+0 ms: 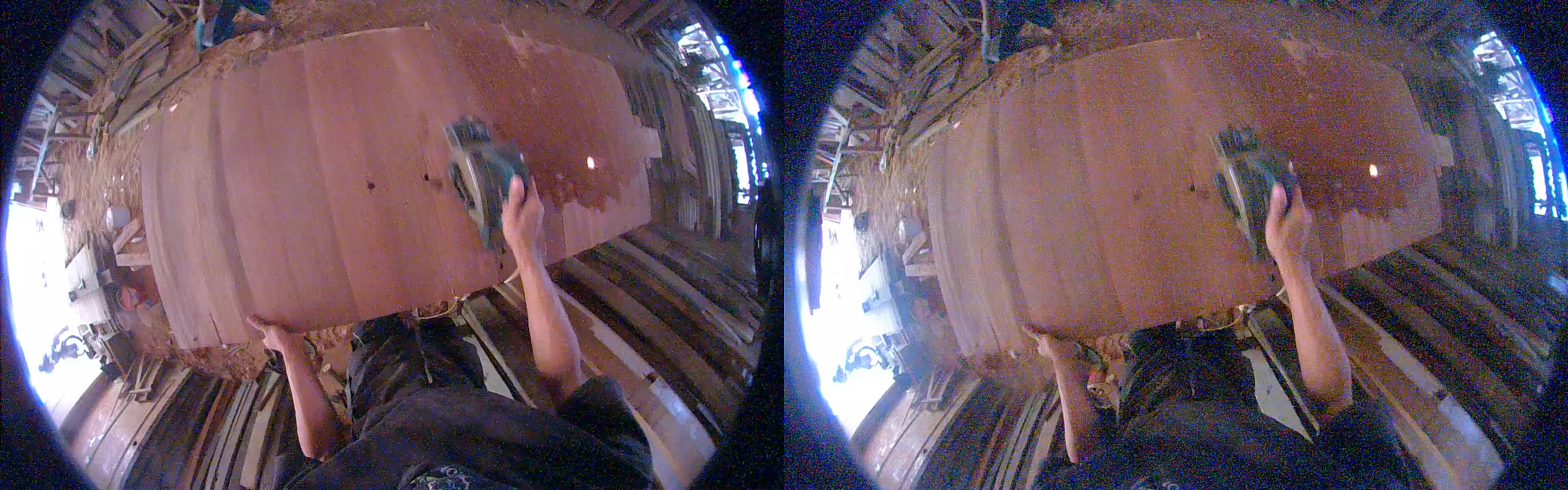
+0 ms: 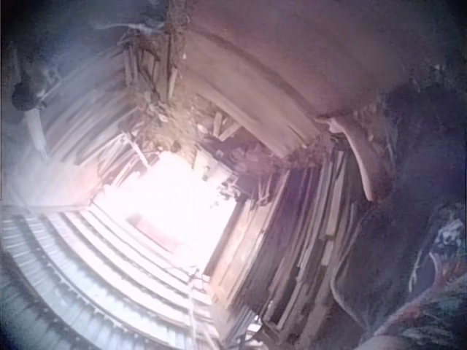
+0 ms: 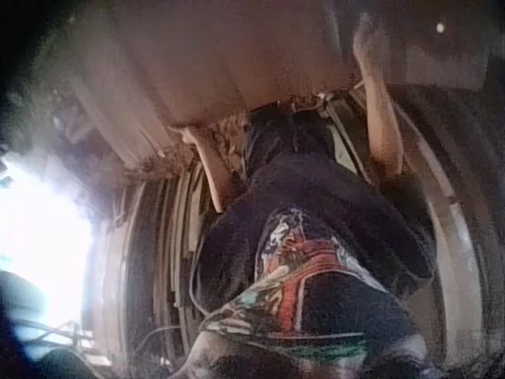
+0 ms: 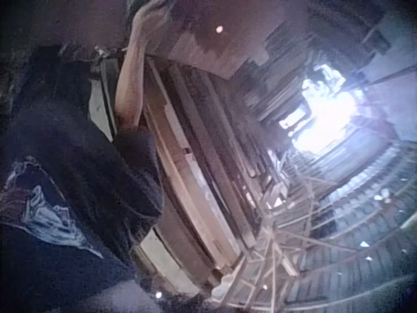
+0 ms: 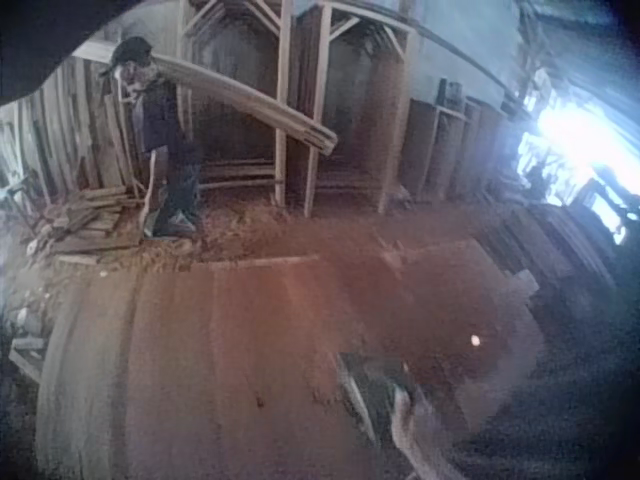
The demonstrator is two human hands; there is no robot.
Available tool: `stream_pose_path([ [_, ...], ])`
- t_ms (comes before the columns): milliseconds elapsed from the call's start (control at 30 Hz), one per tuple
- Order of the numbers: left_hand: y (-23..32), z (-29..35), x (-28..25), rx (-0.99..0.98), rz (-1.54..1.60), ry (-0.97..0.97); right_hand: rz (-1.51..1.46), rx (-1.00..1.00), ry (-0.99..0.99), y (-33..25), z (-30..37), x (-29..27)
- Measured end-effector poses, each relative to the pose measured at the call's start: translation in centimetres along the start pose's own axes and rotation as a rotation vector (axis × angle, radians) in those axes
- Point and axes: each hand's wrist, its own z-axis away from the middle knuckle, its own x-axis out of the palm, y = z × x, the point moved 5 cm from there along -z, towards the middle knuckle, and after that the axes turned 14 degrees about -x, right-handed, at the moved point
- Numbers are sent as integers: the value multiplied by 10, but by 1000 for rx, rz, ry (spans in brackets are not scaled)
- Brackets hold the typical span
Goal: The person uses a handheld electric sander to smooth the surface of a large wooden board resting on supports. The person moves the sander across the board in repeated passes, holding the board with the left hand while operating the tool with the right hand.
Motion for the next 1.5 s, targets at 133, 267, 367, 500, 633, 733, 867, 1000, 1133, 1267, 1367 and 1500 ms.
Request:
stream_pose_path([
  [133,-15,-19,4,44,46,-36,182,-135,78,-2,-150,71],
  [267,-8,-13,-4,35,62,-121,210,-153,54,-8,-280,147],
  [367,-8,5,8,-7,96,-162,175,-278,146,-7,-359,175],
  [500,-2,38,19,18,168,-340,64,-140,35,0,-372,191],
  [633,-40,49,11,5,155,-622,-50,-164,24,-7,-282,152],
  [733,-111,71,20,-120,96,-841,-112,-282,38,14,-182,90],
  [867,-171,107,33,-401,46,-988,-284,47,-72,5,21,-10],
  [1000,-185,105,44,-436,-106,-991,-238,129,-15,11,211,-103],
  [1133,-184,113,55,-406,-140,-906,-237,197,-31,11,306,-150],
  [1267,-189,105,60,-380,-178,-906,-275,219,-28,9,300,-144],
  [1367,-186,105,60,-311,-258,-856,-264,185,-16,14,270,-128],
  [1500,-168,143,55,-269,-429,-693,-244,152,-37,26,222,-105],
])
